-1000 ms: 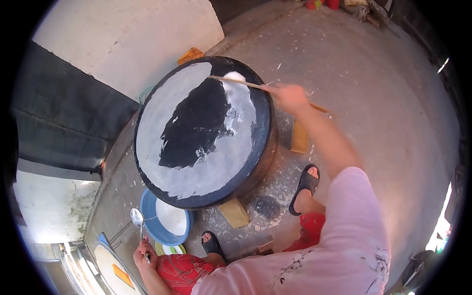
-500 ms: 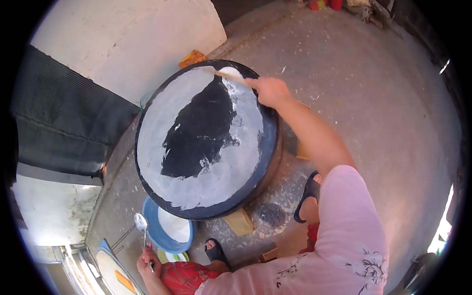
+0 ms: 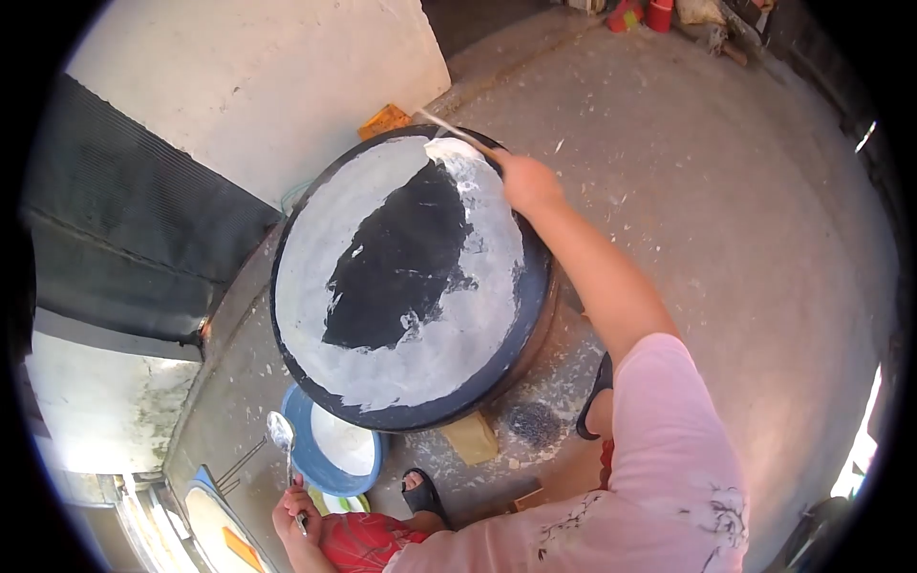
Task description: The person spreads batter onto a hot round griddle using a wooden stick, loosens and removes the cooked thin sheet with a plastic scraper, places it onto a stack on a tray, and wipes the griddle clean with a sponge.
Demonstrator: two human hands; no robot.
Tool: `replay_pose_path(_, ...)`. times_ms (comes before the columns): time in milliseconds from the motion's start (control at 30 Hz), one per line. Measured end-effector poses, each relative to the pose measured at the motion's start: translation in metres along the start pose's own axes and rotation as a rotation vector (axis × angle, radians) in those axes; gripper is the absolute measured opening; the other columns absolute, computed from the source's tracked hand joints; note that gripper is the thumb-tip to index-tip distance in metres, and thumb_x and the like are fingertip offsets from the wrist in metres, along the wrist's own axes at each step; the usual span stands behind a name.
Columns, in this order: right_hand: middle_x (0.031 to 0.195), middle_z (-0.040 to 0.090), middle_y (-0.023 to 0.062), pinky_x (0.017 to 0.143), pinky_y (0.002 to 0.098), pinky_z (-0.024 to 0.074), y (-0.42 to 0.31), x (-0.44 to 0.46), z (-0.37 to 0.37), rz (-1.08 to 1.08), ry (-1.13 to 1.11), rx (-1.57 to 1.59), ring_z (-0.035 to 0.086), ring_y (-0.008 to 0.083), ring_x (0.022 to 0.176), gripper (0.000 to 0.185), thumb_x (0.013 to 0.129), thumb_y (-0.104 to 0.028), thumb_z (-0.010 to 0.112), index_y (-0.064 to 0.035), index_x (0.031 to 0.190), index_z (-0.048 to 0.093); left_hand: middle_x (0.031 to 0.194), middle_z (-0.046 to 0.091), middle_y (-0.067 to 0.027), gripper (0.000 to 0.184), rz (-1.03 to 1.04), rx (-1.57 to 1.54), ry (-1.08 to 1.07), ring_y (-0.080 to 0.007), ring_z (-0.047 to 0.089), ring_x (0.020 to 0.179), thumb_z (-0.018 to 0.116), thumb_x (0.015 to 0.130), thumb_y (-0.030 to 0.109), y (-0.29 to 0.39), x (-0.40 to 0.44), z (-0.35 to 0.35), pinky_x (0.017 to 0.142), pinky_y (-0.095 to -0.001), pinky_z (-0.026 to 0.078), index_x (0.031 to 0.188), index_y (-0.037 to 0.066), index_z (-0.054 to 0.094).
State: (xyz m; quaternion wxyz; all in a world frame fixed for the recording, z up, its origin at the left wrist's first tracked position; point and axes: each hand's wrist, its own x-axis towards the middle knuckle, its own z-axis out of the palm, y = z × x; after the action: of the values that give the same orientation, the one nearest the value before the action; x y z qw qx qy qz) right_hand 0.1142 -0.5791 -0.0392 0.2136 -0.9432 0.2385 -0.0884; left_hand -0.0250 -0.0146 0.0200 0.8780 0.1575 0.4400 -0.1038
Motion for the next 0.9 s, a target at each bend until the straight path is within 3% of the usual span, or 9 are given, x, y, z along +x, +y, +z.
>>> replay_pose_path(33,0.100,0.059,0.0154,0.079,0.0383,0.0453,0.004,-0.010,-0.006,0.131,0.031,0.037,0.057,0.0306,0.090,0.037,0.083,-0.011,0.041,-0.0182,0.118,0.052,0.066,0.049,-0.0078,0.031,-0.014,-0.003,-0.011,-0.0109,0.044,0.046,0.029,0.091,0.012,0.000,-0.001,-0.001,0.038,-0.0212,0.036,0.102,-0.011,0.047)
replay_pose_path(233,0.105,0.058,0.0168,0.083,0.0372,0.0438,0.026,-0.045,0.012,0.227,-0.023,0.459,0.055,0.0331,0.097,0.030,0.081,-0.014,0.044,-0.0147,0.107,0.060,0.066,0.049,-0.0073,0.031,-0.026,0.012,-0.053,-0.0109,0.044,0.046,0.030,0.090,0.012,0.006,-0.002,-0.009,0.037,-0.0210,0.036,0.101,-0.011,0.047)
replay_pose_path(400,0.093,0.063,0.0149,0.074,0.0332,0.0459,-0.002,-0.056,0.034,0.136,-0.037,0.324,0.061,0.0261,0.083,0.031,0.083,-0.017,0.048,-0.0171,0.112,0.058,0.066,0.048,-0.0066,0.029,-0.016,0.006,-0.070,-0.0108,0.044,0.046,0.031,0.090,0.011,0.007,-0.006,-0.015,0.037,-0.0207,0.036,0.101,-0.011,0.047)
replay_pose_path(467,0.103,0.059,0.0145,0.082,0.0356,0.0440,-0.009,-0.055,0.034,0.164,-0.214,0.465,0.057,0.0291,0.095,0.031,0.083,-0.023,0.045,-0.0219,0.110,0.059,0.066,0.048,-0.0064,0.029,-0.049,-0.005,-0.084,-0.0106,0.044,0.046,0.032,0.090,0.011,0.010,-0.009,-0.019,0.037,-0.0207,0.035,0.100,-0.011,0.047)
replay_pose_path(600,0.106,0.060,0.0112,0.083,0.0340,0.0441,-0.005,-0.049,0.045,0.281,-0.131,0.446,0.057,0.0250,0.099,0.031,0.085,-0.024,0.042,-0.0257,0.112,0.058,0.067,0.048,-0.0056,0.028,-0.014,0.007,-0.097,-0.0101,0.043,0.047,0.032,0.090,0.011,0.007,-0.017,-0.022,0.037,-0.0200,0.035,0.100,-0.010,0.047)
replay_pose_path(633,0.103,0.061,0.0118,0.079,0.0311,0.0449,-0.020,-0.059,0.056,0.145,-0.064,0.376,0.059,0.0241,0.092,0.028,0.085,-0.023,0.046,-0.0199,0.110,0.060,0.067,0.047,-0.0052,0.028,-0.006,0.015,-0.085,-0.0096,0.043,0.046,0.033,0.090,0.012,0.008,-0.017,-0.023,0.037,-0.0197,0.035,0.101,-0.009,0.047)
replay_pose_path(733,0.109,0.059,0.0049,0.085,0.0338,0.0430,-0.065,-0.085,0.036,0.175,-0.281,0.240,0.055,0.0243,0.102,0.032,0.083,-0.026,0.044,-0.0278,0.112,0.057,0.067,0.047,-0.0049,0.028,-0.018,0.006,-0.107,-0.0092,0.042,0.047,0.033,0.091,0.014,0.011,-0.018,-0.027,0.037,-0.0194,0.035,0.101,-0.009,0.047)
replay_pose_path(833,0.106,0.060,0.0060,0.082,0.0336,0.0445,-0.059,-0.101,0.002,0.162,-0.184,0.146,0.056,0.0253,0.100,0.031,0.082,-0.028,0.047,-0.0271,0.111,0.058,0.067,0.047,-0.0047,0.028,-0.039,-0.014,-0.119,-0.0088,0.042,0.046,0.034,0.091,0.014,0.017,-0.018,-0.032,0.036,-0.0190,0.035,0.101,-0.009,0.047)
replay_pose_path(900,0.104,0.061,0.0079,0.081,0.0341,0.0454,-0.043,-0.106,-0.015,0.353,0.016,0.137,0.057,0.0265,0.098,0.030,0.083,-0.028,0.046,-0.0254,0.109,0.060,0.067,0.047,-0.0047,0.028,-0.032,-0.007,-0.120,-0.0088,0.042,0.046,0.033,0.091,0.014,0.018,-0.019,-0.035,0.036,-0.0189,0.034,0.101,-0.009,0.047)
